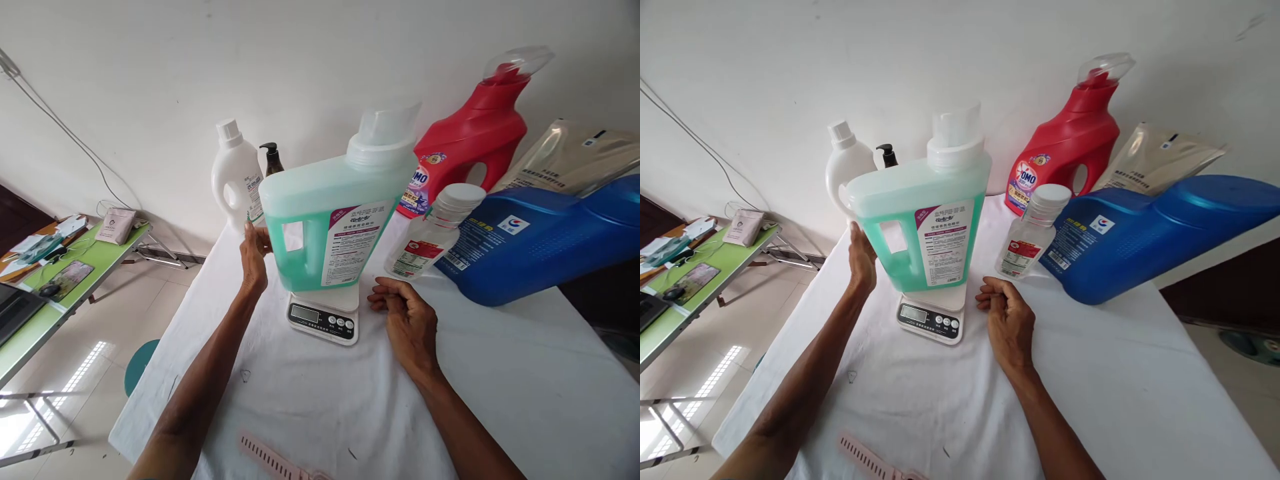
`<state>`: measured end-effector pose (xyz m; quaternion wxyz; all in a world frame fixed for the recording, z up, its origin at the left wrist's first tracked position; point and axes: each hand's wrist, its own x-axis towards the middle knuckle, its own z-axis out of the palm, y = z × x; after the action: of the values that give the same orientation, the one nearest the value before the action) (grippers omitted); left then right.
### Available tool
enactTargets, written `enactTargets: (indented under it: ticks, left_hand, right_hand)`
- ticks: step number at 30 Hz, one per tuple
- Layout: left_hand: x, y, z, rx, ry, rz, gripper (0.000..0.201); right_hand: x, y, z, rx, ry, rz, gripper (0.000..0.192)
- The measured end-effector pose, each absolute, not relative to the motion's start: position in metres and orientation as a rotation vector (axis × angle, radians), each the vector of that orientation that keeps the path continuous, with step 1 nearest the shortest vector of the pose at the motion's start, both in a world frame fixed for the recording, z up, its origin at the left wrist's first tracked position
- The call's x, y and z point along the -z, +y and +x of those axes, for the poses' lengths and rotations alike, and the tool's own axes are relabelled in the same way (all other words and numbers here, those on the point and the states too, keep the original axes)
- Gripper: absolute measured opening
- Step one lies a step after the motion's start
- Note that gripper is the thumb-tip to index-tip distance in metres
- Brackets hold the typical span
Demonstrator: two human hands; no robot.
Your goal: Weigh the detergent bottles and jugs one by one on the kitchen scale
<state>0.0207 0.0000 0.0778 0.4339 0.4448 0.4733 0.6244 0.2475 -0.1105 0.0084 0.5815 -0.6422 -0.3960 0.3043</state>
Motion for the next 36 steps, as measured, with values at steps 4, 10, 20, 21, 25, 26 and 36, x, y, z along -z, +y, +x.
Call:
enactTargets:
  ticks: [4, 10, 20, 21, 25, 26, 36]
  left_hand:
    - [-0.034, 0.002, 0.019, -1.499, 1.302, 1.115, 0.068]
    - [-0.018, 0.008, 0.011, -1.425, 1.299, 1.259, 0.062]
    - [-0.018, 0.007, 0.012, -1.379, 1.295, 1.224, 0.052]
    - [-0.018, 0.008, 0.012, -1.376, 1.295, 1.230, 0.051]
    - [-0.015, 0.009, 0.012, -1.362, 1.301, 1.243, 0.047]
    - [-0.015, 0.009, 0.012, -1.358, 1.298, 1.241, 0.046]
    - [-0.016, 0.007, 0.012, -1.357, 1.273, 1.258, 0.052]
  right_hand:
    - [-0.006, -0.110, 0.250, -0.718, -0.977, -1.561, 0.036]
    - [-0.004, -0.109, 0.251, -0.691, -1.032, -1.589, 0.038]
    - [-0.003, -0.107, 0.251, -0.689, -1.044, -1.634, 0.037]
    - [-0.003, -0.107, 0.251, -0.693, -1.042, -1.630, 0.037]
    - [-0.003, -0.106, 0.252, -0.692, -1.041, -1.634, 0.040]
    - [-0.003, -0.106, 0.252, -0.688, -1.043, -1.638, 0.041]
    - [-0.006, -0.107, 0.255, -0.707, -1.082, -1.680, 0.051]
